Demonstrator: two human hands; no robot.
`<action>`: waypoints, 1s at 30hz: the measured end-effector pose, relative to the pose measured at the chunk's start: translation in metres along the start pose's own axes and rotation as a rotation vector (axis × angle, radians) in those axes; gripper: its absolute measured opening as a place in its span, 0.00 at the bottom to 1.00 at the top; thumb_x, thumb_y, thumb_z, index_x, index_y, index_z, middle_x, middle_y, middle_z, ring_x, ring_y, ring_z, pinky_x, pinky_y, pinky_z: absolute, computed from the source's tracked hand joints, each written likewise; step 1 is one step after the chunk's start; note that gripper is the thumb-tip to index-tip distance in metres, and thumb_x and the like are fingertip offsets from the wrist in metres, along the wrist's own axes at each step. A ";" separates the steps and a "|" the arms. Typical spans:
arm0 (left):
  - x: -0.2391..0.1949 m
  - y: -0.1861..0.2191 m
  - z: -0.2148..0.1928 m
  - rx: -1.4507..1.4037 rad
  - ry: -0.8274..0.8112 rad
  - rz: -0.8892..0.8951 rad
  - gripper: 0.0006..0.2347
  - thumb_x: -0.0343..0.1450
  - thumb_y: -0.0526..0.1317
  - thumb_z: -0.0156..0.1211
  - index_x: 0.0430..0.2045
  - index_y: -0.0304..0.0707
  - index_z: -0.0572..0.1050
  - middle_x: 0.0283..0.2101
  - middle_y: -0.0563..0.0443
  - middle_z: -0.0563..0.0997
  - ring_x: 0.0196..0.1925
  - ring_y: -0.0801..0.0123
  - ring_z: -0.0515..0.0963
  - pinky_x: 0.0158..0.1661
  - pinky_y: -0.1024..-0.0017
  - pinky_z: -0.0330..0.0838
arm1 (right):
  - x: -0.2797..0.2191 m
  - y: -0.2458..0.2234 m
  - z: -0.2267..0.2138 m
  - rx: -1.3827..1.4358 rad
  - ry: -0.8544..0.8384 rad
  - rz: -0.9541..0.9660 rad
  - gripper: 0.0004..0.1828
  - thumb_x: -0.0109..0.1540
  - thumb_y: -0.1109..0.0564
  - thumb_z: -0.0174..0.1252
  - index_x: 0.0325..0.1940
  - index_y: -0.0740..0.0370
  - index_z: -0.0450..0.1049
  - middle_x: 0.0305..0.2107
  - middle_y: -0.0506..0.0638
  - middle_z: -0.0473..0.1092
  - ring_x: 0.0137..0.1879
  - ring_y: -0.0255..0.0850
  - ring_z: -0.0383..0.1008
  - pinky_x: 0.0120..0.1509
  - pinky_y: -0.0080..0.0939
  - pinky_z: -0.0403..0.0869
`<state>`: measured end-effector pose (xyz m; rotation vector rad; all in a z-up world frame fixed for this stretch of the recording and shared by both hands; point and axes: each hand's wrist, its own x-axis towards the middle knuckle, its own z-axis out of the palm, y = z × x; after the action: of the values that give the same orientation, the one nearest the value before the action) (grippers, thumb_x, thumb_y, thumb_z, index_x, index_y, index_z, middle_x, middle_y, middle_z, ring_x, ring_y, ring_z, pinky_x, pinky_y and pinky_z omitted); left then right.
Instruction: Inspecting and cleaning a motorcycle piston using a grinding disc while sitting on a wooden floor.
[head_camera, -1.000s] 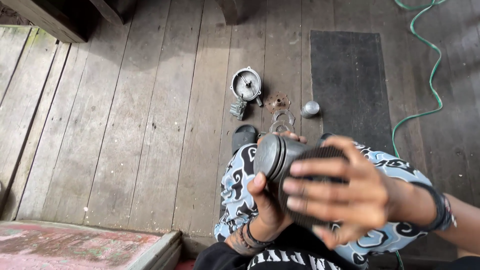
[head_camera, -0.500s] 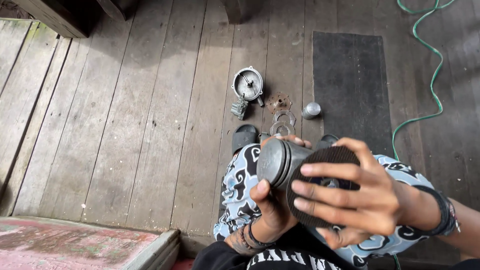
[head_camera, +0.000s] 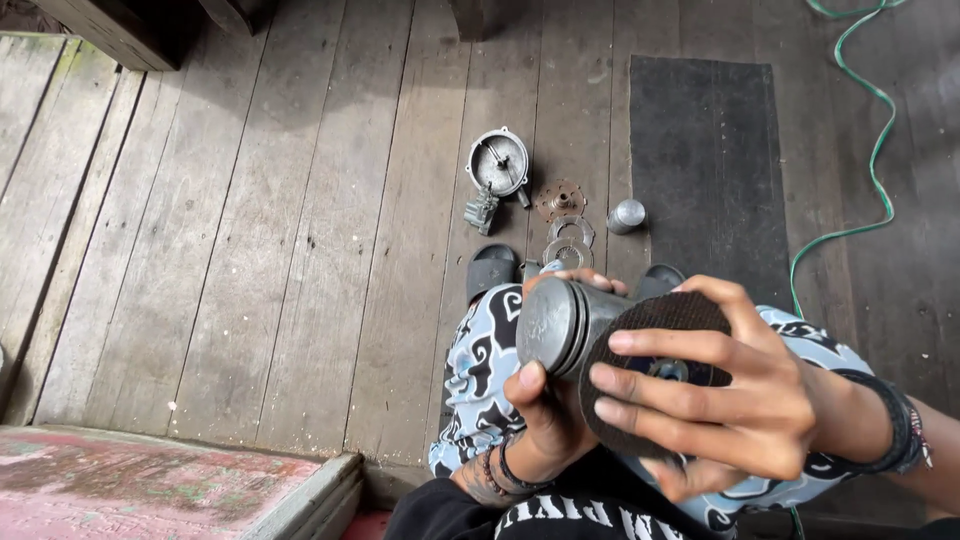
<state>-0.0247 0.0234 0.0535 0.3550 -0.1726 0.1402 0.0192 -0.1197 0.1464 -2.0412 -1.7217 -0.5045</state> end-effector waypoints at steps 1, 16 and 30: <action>-0.002 0.001 0.000 0.002 0.010 -0.004 0.30 0.66 0.57 0.56 0.57 0.37 0.59 0.55 0.41 0.66 0.62 0.56 0.66 0.66 0.52 0.60 | -0.005 0.007 0.000 0.009 -0.001 0.006 0.18 0.57 0.44 0.59 0.45 0.51 0.84 0.47 0.41 0.78 0.55 0.45 0.78 0.59 0.72 0.65; -0.003 0.000 0.002 -0.018 0.027 0.006 0.30 0.67 0.56 0.53 0.59 0.38 0.59 0.57 0.42 0.67 0.62 0.59 0.67 0.66 0.57 0.60 | -0.006 0.006 0.003 0.020 0.043 0.068 0.25 0.50 0.37 0.61 0.45 0.50 0.82 0.49 0.47 0.77 0.57 0.50 0.77 0.65 0.73 0.64; -0.008 -0.011 -0.014 -0.070 0.102 -0.196 0.32 0.70 0.60 0.47 0.66 0.39 0.60 0.64 0.50 0.69 0.66 0.68 0.67 0.69 0.65 0.56 | -0.011 0.011 0.013 -0.067 0.087 0.190 0.26 0.42 0.41 0.66 0.42 0.50 0.82 0.47 0.45 0.78 0.60 0.47 0.75 0.71 0.70 0.66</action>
<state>-0.0292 0.0171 0.0357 0.2928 -0.0413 -0.0414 0.0280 -0.1235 0.1291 -2.1682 -1.4614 -0.5865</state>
